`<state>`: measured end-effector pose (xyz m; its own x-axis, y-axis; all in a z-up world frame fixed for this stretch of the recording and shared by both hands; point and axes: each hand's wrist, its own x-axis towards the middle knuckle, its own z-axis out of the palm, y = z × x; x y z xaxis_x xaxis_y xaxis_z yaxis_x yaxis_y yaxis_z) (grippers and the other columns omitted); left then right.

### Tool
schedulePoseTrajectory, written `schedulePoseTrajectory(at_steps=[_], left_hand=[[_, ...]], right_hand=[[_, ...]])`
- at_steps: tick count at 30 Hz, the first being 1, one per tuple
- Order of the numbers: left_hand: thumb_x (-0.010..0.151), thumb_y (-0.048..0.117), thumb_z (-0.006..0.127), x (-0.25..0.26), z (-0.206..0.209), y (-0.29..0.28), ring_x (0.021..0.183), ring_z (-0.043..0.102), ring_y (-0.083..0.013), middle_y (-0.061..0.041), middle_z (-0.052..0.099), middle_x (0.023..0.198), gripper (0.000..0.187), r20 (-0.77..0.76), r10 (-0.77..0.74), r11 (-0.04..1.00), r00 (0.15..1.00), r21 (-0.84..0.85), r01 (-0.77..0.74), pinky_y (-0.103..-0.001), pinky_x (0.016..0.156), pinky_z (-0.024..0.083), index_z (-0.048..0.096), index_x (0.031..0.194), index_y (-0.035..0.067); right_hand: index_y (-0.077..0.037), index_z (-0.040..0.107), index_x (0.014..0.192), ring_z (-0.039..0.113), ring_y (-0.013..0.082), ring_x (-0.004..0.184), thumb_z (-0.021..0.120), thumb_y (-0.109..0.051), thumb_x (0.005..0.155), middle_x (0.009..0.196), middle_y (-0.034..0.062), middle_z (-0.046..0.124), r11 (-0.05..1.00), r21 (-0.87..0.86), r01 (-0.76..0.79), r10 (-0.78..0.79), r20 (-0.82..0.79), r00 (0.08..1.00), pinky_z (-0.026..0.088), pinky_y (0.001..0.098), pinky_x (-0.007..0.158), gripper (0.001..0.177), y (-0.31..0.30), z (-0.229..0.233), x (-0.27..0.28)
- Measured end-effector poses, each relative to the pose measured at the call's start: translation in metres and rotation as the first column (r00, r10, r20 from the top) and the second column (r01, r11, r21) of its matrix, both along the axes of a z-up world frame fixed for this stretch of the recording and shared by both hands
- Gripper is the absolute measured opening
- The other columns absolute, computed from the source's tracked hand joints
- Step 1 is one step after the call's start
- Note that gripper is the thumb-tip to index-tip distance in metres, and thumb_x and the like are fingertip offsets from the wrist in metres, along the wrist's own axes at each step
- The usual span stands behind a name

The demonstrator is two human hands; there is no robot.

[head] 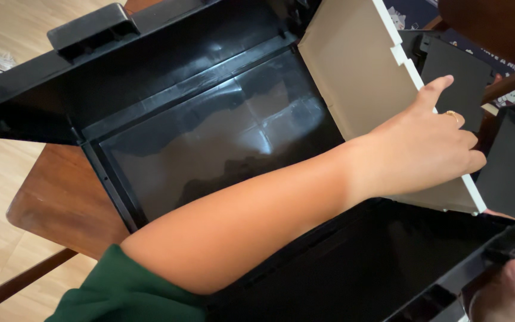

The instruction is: The person assembles a black plastic storage box by attaching corner pieces and inserting white dividers. They handle multiple black panels and white inserts, fitting them together on a wooden table.

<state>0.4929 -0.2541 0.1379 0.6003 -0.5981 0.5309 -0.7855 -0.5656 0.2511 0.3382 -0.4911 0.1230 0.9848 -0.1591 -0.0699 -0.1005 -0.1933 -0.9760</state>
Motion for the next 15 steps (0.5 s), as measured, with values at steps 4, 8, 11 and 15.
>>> schedulePoseTrajectory(at_steps=[4, 8, 11, 15], left_hand=[[0.085, 0.015, 0.064, -0.002, -0.002, -0.002, 0.1, 0.071, -0.0209, 0.007, 0.069, 0.08, 0.012, -0.039, -0.015, 1.0, 0.999, 0.026, 0.016, -0.071, 0.117, 0.024, 0.072, 0.092, 0.022], [0.085, 0.015, 0.064, -0.002, -0.006, -0.004, 0.103, 0.07, -0.0232, 0.006, 0.068, 0.079, 0.012, -0.037, -0.027, 1.0, 0.999, -0.013, 0.027, -0.071, 0.117, 0.023, 0.072, 0.092, 0.021], [0.086, 0.014, 0.063, -0.002, -0.007, -0.002, 0.103, 0.069, -0.0204, 0.007, 0.068, 0.083, 0.014, -0.033, -0.028, 0.999, 0.999, 0.016, 0.028, -0.071, 0.118, 0.022, 0.072, 0.094, 0.022], [0.09, 0.017, 0.065, -0.01, 0.012, 0.01, 0.127, 0.059, -0.0211, -0.003, 0.068, 0.119, 0.015, 0.12, 0.017, 0.999, 0.993, 0.033, -0.021, -0.072, 0.118, 0.022, 0.071, 0.104, 0.017]], right_hand=[[-0.002, 0.049, 0.139, 0.058, 0.0285, 0.112, 0.064, -0.067, 0.095, 0.121, 0.0155, 0.058, 0.999, 0.033, 0.008, -0.005, -0.082, 0.997, 0.047, 0.0465, 0.099, 0.081, -0.019, -0.014, 0.0], [-0.005, 0.048, 0.139, 0.057, 0.0242, 0.105, 0.066, -0.065, 0.094, 0.117, 0.01, 0.058, 0.995, 0.1, -0.017, 0.032, -0.15, 0.988, 0.047, 0.0431, 0.091, 0.077, -0.036, -0.026, 0.003], [-0.005, 0.047, 0.136, 0.055, 0.0217, 0.119, 0.068, -0.057, 0.099, 0.12, 0.0074, 0.054, 0.975, 0.18, -0.13, 0.149, -0.097, 0.984, 0.043, 0.0395, 0.106, 0.067, -0.038, -0.032, 0.013], [-0.005, 0.046, 0.142, 0.055, 0.0189, 0.123, 0.058, -0.048, 0.099, 0.132, 0.0091, 0.056, 0.971, 0.099, -0.216, 0.233, -0.218, 0.948, 0.042, 0.038, 0.108, 0.062, -0.021, -0.005, 0.031]])
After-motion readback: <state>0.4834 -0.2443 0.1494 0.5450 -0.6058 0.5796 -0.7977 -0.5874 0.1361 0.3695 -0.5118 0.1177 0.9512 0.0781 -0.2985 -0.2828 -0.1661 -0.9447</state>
